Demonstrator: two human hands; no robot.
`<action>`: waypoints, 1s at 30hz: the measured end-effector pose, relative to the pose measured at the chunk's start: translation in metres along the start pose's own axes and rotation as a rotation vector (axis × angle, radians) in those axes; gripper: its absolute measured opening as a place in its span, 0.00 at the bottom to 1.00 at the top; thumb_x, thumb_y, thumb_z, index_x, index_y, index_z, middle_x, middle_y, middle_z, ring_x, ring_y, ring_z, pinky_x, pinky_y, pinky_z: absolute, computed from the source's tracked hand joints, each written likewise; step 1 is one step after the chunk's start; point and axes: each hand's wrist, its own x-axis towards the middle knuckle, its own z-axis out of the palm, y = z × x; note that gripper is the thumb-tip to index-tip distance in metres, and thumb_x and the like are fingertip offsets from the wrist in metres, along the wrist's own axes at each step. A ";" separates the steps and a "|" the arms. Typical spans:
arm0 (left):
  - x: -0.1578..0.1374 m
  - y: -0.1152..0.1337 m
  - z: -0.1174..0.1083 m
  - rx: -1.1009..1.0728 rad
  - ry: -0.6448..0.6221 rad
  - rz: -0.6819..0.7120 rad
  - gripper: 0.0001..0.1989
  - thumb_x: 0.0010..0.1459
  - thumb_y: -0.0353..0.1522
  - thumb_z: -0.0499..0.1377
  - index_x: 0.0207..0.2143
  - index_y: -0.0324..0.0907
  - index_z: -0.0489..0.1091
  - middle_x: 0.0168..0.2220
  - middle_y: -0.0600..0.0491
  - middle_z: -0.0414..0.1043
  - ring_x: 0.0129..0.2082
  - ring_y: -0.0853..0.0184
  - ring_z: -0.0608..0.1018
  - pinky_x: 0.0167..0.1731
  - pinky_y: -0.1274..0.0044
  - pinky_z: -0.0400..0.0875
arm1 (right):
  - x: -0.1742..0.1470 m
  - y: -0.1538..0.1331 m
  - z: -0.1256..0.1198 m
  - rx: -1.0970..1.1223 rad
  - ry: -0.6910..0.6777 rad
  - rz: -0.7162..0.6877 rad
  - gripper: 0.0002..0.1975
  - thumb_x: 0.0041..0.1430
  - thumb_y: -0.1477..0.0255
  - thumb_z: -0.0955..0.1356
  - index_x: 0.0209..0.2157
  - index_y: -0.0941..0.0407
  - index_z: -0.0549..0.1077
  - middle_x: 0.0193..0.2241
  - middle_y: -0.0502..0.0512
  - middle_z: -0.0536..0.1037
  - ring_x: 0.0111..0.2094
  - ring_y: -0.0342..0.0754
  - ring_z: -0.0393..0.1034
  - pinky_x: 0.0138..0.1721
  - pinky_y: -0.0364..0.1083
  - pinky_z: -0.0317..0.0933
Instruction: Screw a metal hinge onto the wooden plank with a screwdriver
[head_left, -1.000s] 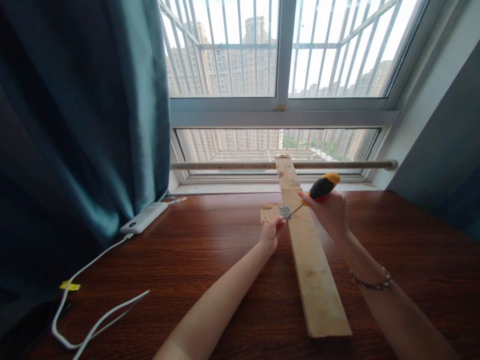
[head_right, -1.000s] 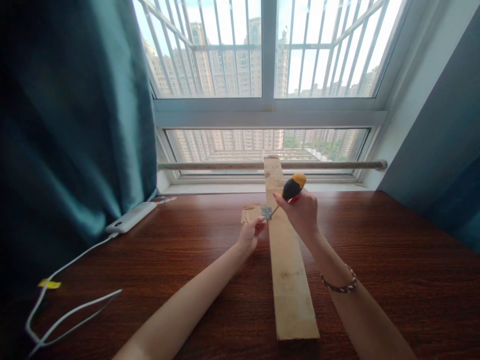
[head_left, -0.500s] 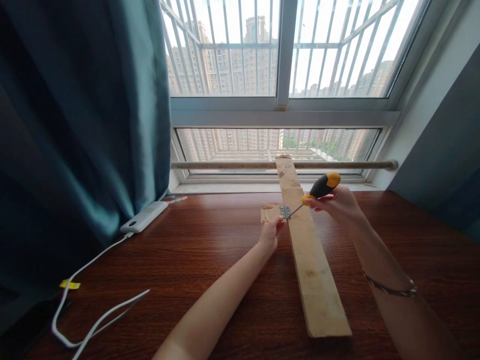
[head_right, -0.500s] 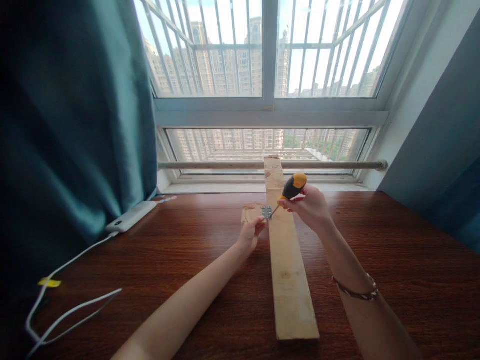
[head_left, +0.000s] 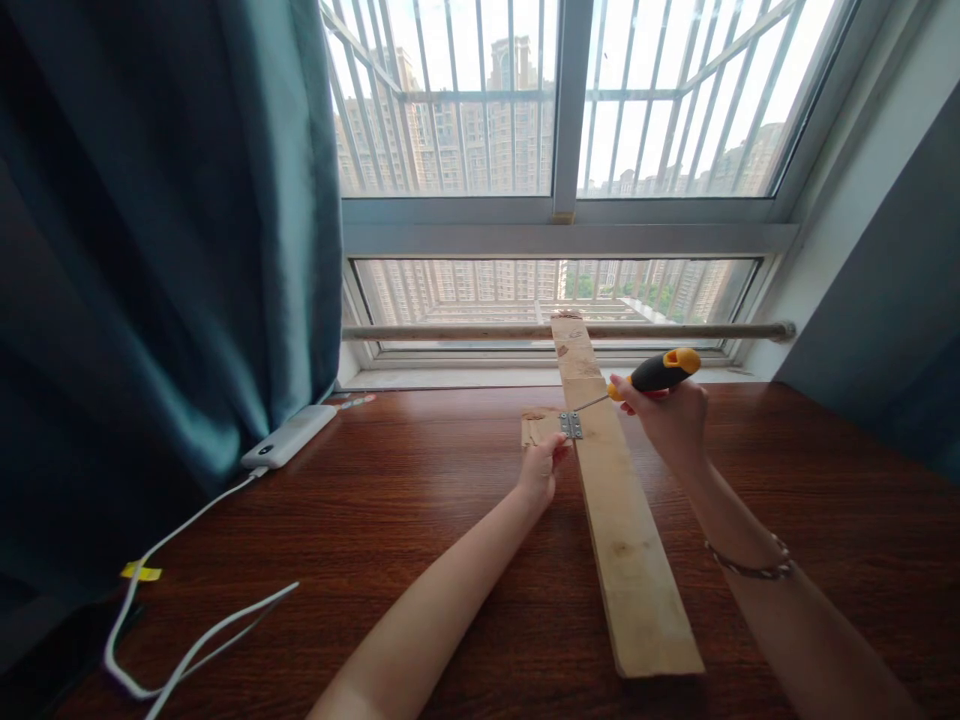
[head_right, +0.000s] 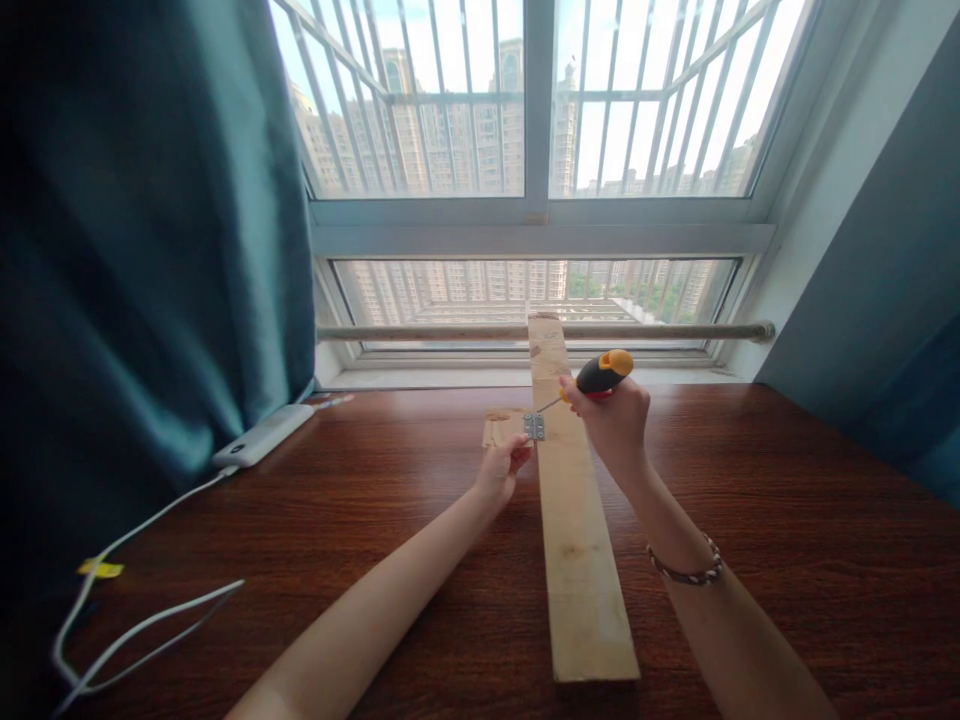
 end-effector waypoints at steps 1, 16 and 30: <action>0.000 0.000 0.000 -0.004 -0.002 0.001 0.03 0.40 0.23 0.61 0.22 0.36 0.71 0.23 0.53 0.72 0.22 0.74 0.71 0.26 0.81 0.66 | 0.000 0.002 0.001 0.000 -0.009 0.001 0.19 0.42 0.55 0.70 0.17 0.58 0.71 0.14 0.54 0.75 0.19 0.50 0.72 0.23 0.44 0.64; -0.001 0.000 -0.001 0.000 -0.016 0.012 0.06 0.38 0.24 0.62 0.25 0.37 0.70 0.24 0.53 0.72 0.22 0.74 0.71 0.26 0.81 0.66 | 0.021 -0.001 -0.005 0.486 -0.388 0.255 0.24 0.30 0.64 0.76 0.32 0.59 0.71 0.30 0.56 0.78 0.22 0.46 0.72 0.20 0.42 0.67; -0.006 0.004 0.003 -0.007 -0.014 0.048 0.07 0.37 0.23 0.62 0.23 0.37 0.70 0.23 0.55 0.72 0.22 0.74 0.72 0.25 0.81 0.66 | 0.030 0.009 0.031 -0.293 0.033 -0.064 0.18 0.42 0.55 0.68 0.17 0.57 0.70 0.18 0.56 0.74 0.22 0.51 0.69 0.25 0.45 0.55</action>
